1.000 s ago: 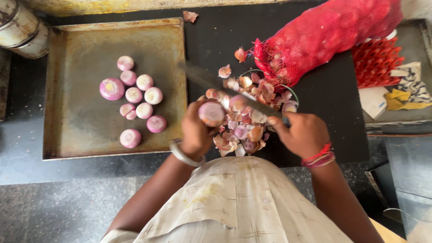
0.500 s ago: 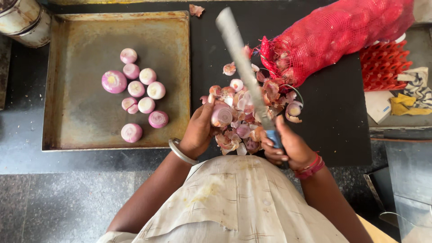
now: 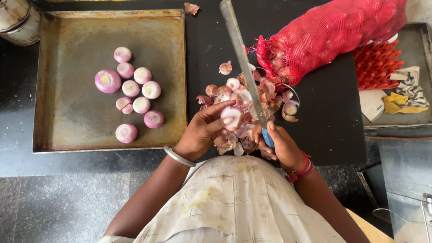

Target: The person peels onions using a large knife and by hand, placing the peeled onions onto a metal tray.

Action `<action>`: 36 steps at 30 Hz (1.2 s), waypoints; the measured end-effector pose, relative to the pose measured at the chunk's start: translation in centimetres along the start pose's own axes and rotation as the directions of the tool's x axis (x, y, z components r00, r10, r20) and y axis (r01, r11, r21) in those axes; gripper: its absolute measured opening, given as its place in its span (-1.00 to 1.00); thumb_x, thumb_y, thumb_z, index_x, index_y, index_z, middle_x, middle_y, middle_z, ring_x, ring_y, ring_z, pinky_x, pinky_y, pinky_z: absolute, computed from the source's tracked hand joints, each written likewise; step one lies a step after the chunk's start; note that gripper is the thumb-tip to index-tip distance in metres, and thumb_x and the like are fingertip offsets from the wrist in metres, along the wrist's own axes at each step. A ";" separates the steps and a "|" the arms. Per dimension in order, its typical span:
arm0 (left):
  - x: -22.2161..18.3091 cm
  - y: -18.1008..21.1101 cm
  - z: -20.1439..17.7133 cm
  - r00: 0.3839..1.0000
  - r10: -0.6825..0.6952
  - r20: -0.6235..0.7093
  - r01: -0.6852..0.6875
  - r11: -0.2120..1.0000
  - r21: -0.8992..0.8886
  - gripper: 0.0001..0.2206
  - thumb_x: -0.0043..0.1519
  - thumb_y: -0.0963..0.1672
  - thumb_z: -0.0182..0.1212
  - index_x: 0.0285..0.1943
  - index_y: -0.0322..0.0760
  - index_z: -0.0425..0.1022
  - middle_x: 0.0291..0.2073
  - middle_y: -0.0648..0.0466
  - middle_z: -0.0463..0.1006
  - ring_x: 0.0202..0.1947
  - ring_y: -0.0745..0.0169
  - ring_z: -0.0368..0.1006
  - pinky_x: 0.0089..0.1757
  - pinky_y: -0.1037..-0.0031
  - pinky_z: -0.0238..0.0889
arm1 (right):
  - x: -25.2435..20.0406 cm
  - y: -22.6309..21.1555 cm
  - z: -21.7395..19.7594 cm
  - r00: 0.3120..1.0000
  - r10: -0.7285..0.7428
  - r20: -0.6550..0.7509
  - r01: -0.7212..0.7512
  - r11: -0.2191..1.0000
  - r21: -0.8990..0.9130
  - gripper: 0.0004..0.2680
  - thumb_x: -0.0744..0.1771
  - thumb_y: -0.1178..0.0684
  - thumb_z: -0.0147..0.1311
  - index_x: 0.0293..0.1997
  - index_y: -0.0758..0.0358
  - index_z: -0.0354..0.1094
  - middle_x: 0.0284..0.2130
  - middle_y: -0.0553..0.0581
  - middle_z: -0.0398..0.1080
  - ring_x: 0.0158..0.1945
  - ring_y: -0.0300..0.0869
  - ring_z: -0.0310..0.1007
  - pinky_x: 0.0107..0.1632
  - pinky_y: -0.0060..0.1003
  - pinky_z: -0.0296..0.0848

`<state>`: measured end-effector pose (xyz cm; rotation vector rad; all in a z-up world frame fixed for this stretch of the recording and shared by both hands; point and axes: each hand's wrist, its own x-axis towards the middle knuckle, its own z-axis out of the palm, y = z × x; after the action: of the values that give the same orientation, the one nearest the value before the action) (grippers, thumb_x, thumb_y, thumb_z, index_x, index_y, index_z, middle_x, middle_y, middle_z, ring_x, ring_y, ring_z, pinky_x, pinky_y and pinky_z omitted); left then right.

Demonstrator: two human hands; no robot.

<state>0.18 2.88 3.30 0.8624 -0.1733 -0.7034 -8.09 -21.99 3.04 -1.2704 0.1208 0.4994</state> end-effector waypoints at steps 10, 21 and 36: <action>-0.5 -0.9 1.3 0.994 -0.093 -0.054 0.092 0.996 -0.020 -0.70 0.27 -0.30 0.22 0.15 -0.33 0.34 0.04 -0.08 0.57 0.08 0.13 0.53 0.06 0.37 0.47 | -0.3 1.7 1.8 0.992 -0.124 -0.012 0.124 0.992 -0.027 -0.60 0.39 -0.34 0.00 -0.24 0.31 0.28 -0.64 -0.09 0.10 -0.60 -0.42 0.00 -0.54 -0.46 0.04; -0.7 -2.8 0.5 0.999 -0.013 -0.029 0.012 0.999 -0.037 -0.68 0.25 -0.32 0.36 0.09 -0.39 0.33 -0.04 -0.10 0.54 -0.04 0.20 0.51 -0.13 0.45 0.37 | -0.9 2.5 1.9 0.985 -0.162 0.053 0.162 0.987 -0.009 -0.48 0.36 -0.54 -0.14 -0.42 0.23 0.15 -0.67 -0.11 0.07 -0.63 -0.41 -0.02 -0.55 -0.47 -0.01; -1.4 -0.6 5.2 1.000 0.015 0.011 -0.016 0.996 0.088 -0.38 0.08 -0.31 0.46 0.39 -0.47 0.38 0.08 -0.07 0.59 0.02 0.21 0.53 0.05 0.37 0.45 | -1.2 5.0 2.9 0.924 -0.373 -0.080 0.367 0.926 -0.085 -0.41 0.33 -0.61 -0.17 -0.50 0.28 0.16 -0.65 -0.07 0.09 -0.60 -0.37 0.00 -0.50 -0.41 -0.04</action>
<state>-3.30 0.23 6.43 0.9407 -0.2212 -0.6895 -11.85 -18.63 -0.09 -1.3464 -0.0590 0.1170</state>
